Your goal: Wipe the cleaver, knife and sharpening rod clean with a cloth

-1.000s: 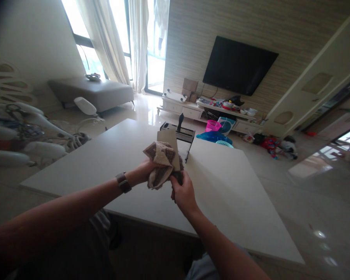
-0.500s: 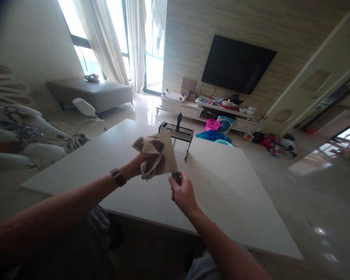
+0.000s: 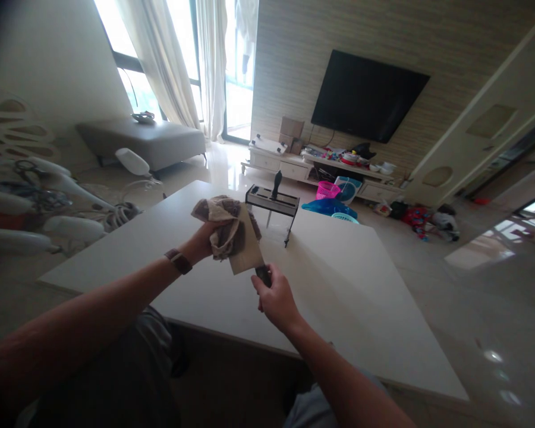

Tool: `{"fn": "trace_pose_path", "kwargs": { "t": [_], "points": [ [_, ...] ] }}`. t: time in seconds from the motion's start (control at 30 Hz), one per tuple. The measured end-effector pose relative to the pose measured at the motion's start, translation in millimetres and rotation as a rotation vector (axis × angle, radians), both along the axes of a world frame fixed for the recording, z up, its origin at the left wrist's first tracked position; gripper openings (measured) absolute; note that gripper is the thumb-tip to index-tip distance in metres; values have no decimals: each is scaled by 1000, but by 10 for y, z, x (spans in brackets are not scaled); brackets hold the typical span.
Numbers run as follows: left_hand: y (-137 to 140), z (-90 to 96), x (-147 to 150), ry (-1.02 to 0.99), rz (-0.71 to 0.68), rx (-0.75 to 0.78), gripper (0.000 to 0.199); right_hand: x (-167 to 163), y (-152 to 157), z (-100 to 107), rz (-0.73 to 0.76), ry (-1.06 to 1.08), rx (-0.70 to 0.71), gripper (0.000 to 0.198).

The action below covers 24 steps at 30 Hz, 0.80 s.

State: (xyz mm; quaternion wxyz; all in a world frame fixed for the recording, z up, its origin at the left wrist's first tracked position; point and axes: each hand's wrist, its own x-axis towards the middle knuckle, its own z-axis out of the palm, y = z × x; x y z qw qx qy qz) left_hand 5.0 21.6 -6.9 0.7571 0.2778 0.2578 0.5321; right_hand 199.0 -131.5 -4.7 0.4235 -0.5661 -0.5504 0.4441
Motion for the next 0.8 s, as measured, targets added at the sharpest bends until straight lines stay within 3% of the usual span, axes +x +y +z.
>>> {"fn": "trace_pose_path", "kwargs": {
  "t": [0.23,0.47,0.6,0.67,0.8],
  "points": [
    [-265,-111,223,43,-51,-38,34,9,35,-72,-27,2,-30,31],
    [-235,-1,169,-16,-157,7,27,65,14,63,58,162,-36,42],
    [-310,66,153,-47,-128,38,26,153,121,43,-169,282,78,40],
    [-375,78,199,-51,-162,46,26,162,180,10,-217,403,54,34],
    [-480,43,373,-61,-196,95,35,77,189,19,97,582,-155,31]
  ]
}}
